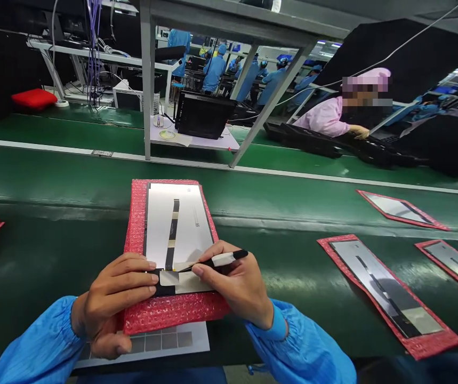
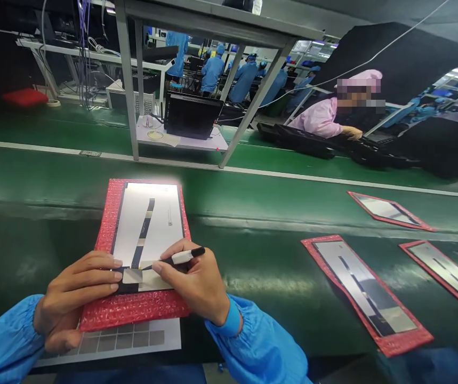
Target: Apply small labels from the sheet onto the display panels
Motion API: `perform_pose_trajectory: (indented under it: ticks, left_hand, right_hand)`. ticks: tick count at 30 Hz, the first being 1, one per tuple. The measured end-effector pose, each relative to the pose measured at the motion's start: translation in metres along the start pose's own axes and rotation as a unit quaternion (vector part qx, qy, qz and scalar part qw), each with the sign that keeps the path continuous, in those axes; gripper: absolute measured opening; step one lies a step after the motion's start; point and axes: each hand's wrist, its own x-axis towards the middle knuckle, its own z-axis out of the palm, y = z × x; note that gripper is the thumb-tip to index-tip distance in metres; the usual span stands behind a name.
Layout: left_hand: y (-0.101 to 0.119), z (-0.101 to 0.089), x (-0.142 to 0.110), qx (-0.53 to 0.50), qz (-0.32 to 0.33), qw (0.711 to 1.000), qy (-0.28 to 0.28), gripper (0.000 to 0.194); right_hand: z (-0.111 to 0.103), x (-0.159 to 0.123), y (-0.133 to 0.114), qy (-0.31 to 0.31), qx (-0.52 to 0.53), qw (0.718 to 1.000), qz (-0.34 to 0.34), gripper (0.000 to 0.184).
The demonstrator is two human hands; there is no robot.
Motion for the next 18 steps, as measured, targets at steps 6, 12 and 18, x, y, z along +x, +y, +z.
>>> perform_pose_trajectory:
  ticks: [6, 12, 18]
  left_hand:
    - [0.0, 0.005, -0.003, -0.009, -0.013, 1.0, 0.019, 0.06]
    - [0.002, 0.006, -0.001, 0.001, -0.017, 1.0, 0.023, 0.06]
    - [0.005, 0.004, 0.007, -0.001, -0.019, 1.0, 0.019, 0.063]
  right_hand:
    - [0.001, 0.0, 0.005, 0.011, -0.001, 1.0, -0.001, 0.016]
    - [0.001, 0.001, 0.003, 0.009, -0.002, 1.0, -0.002, 0.015]
    - [0.001, 0.002, 0.002, 0.009, -0.003, 1.0, -0.006, 0.015]
